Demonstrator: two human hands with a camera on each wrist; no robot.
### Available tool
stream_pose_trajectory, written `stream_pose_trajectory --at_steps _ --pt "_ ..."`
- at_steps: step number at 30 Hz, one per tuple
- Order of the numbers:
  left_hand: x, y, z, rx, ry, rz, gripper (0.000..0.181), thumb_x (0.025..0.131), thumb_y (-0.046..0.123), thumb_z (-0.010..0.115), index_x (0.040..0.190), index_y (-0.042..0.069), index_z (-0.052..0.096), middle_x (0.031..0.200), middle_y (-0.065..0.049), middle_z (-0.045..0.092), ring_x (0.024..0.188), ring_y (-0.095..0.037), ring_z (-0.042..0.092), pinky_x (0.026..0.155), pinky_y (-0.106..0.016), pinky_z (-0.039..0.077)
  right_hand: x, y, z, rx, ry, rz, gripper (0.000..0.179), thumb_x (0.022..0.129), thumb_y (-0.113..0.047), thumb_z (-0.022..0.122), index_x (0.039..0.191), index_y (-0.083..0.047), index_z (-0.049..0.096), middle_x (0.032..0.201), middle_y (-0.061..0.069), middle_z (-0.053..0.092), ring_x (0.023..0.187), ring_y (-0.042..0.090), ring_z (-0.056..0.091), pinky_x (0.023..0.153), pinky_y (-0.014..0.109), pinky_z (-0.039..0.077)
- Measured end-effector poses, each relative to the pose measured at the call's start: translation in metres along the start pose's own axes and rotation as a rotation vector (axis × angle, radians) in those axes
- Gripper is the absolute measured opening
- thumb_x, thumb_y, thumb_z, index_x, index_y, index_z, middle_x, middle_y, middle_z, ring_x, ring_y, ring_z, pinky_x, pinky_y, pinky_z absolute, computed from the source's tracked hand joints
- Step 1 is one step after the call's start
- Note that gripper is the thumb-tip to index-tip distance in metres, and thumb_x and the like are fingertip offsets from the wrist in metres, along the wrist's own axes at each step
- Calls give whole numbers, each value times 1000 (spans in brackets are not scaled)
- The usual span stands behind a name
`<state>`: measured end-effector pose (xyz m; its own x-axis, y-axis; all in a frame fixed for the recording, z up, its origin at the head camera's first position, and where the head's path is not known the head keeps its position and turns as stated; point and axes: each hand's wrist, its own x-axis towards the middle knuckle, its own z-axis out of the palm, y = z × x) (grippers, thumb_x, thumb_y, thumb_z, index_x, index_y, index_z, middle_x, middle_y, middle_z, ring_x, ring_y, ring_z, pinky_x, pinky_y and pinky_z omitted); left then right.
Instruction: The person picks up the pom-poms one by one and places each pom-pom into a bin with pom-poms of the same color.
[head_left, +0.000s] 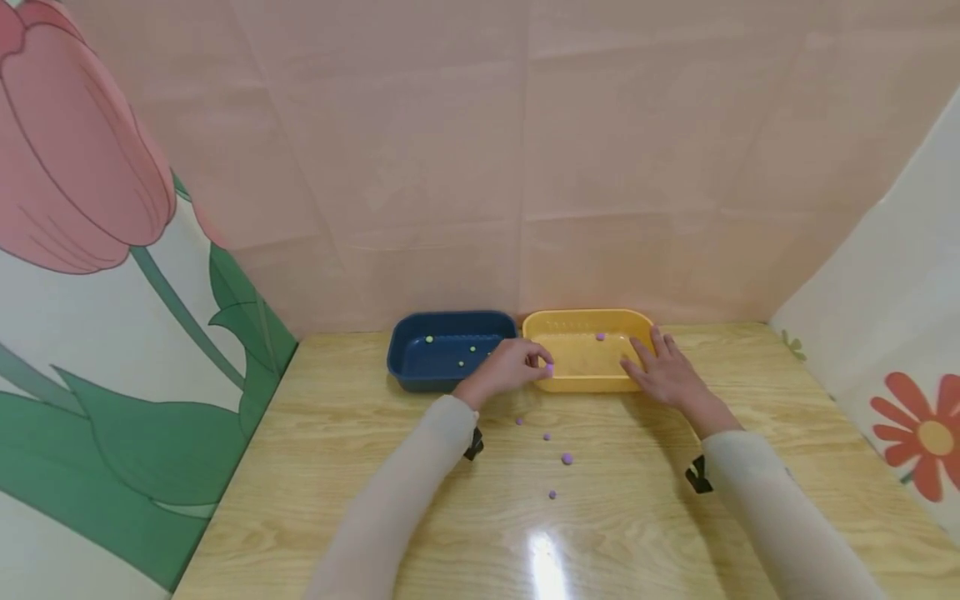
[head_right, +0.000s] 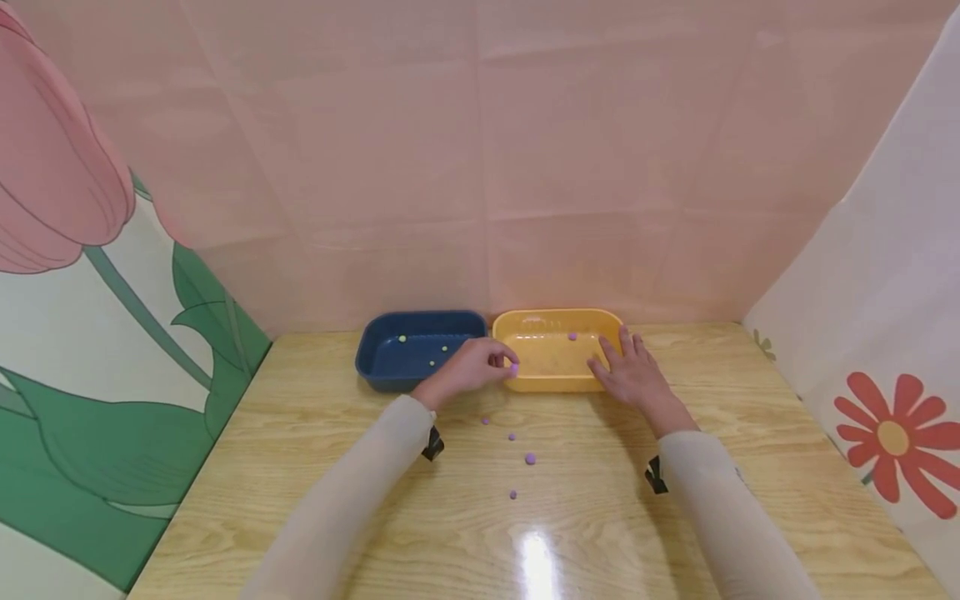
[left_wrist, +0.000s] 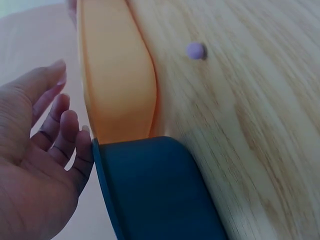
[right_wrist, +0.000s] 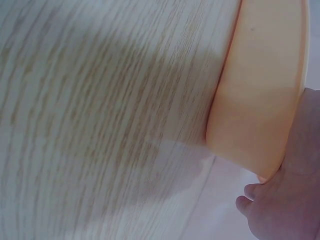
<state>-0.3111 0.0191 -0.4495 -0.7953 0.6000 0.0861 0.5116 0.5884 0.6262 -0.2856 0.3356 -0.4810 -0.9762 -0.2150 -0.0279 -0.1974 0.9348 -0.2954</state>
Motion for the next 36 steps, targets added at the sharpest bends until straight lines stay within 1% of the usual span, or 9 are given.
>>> stream_pose_trajectory --at_steps 6,9,19,21,23,28,30,33,36 --pt "16 2 0 109 25 -1 17 97 32 70 108 20 78 81 6 61 71 -9 52 63 -21 41 -2 -1 -1 9 32 -18 75 109 -50 31 156 8 25 158 44 -1 141 68 4 112 74 12" --pt "21 1 0 131 34 -17 17 97 32 70 107 21 78 82 6 61 72 -8 53 63 -21 42 -3 -2 -1 19 47 -19 73 109 -47 35 156 8 25 158 44 -1 141 68 4 112 74 11" --pt "32 -2 0 163 48 -75 21 97 35 70 111 21 77 86 5 61 73 -10 54 62 -23 43 -2 -2 0 -16 22 -7 73 110 -48 32 157 6 24 159 42 -1 142 66 5 113 73 13" --pt "33 -1 0 178 59 -75 25 97 37 69 115 21 76 91 3 63 76 -11 55 63 -24 44 -1 -2 1 -11 20 -2 73 110 -48 32 158 6 23 159 42 -2 143 66 4 113 73 12" --pt "33 -1 1 187 69 -75 33 97 38 69 125 21 73 99 -1 66 79 -12 56 64 -26 45 -1 0 1 -9 14 2 73 110 -49 31 158 6 22 160 41 -4 143 66 3 113 73 11" --pt "31 -3 1 175 79 -99 58 97 39 70 150 23 52 119 -8 62 91 -16 59 71 -32 49 0 1 1 -8 10 2 74 110 -49 29 158 6 21 160 41 -5 142 66 1 114 73 10" --pt "30 -4 0 171 83 -108 62 97 39 69 154 25 47 127 -8 58 100 -17 59 77 -34 51 -1 0 0 -5 10 3 73 110 -48 29 158 6 22 160 41 -5 143 66 1 115 72 9" --pt "27 -8 -2 175 92 -108 64 98 41 68 155 26 44 137 -6 53 112 -17 59 84 -36 52 -1 -2 -1 -5 8 1 72 110 -48 28 158 6 21 160 41 -5 143 66 1 115 71 8" --pt "25 -10 -5 173 97 -100 65 97 42 68 155 26 44 140 -6 51 114 -17 58 85 -36 52 -1 -1 0 12 6 1 72 110 -47 30 158 6 21 160 41 -5 143 66 0 115 71 7"
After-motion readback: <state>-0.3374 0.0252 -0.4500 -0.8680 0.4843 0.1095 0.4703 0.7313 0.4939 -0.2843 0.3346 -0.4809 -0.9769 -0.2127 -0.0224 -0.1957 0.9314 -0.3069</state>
